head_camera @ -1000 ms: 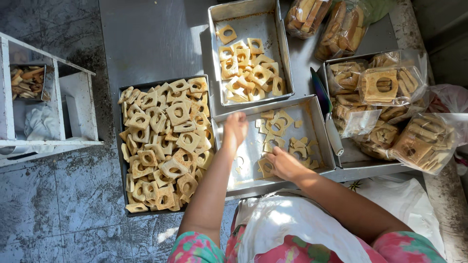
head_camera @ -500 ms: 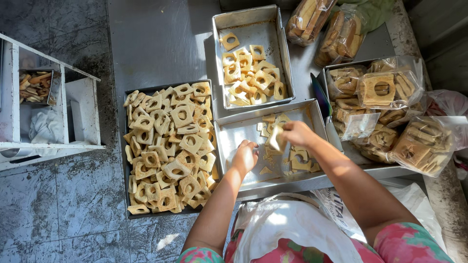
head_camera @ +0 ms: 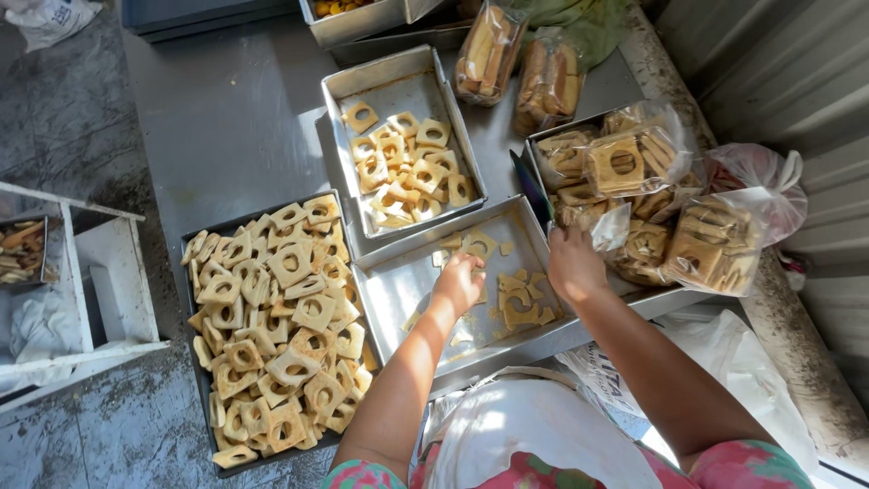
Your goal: The person packs square-shaped snacks from metal trays into clear plastic bags. They use a knife to help scoop and transfer the snacks, then place the filled bags into a larger sack.
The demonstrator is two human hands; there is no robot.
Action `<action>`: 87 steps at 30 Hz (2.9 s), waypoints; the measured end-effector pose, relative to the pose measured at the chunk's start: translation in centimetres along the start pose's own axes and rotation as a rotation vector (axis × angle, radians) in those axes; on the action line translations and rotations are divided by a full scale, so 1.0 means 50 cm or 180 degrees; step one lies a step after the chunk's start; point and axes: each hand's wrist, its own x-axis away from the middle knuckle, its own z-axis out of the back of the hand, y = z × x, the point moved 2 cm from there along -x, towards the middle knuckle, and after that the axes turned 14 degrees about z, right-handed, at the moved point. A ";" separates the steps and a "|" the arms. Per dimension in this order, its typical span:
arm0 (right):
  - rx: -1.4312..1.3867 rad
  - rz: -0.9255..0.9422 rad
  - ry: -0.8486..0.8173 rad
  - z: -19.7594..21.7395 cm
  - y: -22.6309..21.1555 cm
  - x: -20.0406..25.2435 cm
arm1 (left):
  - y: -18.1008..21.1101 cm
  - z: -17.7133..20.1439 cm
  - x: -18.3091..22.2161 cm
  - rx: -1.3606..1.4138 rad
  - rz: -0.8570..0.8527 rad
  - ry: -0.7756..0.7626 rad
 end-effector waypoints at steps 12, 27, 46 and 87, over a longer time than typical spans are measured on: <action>-0.1470 -0.0455 0.0166 0.099 0.017 0.039 | 0.162 -0.035 -0.071 0.0124 -0.0002 -0.0198; -0.3750 -0.1455 0.2217 0.071 0.218 0.409 | 0.736 -0.098 -0.228 -0.1863 -0.0390 -0.0241; -0.1365 -0.0441 0.1808 0.144 0.090 0.403 | 0.519 0.079 -0.182 -0.0061 -0.1614 0.1300; -0.0498 0.1007 0.0360 0.106 0.012 0.138 | 0.181 0.160 0.121 0.0395 -0.1602 0.0643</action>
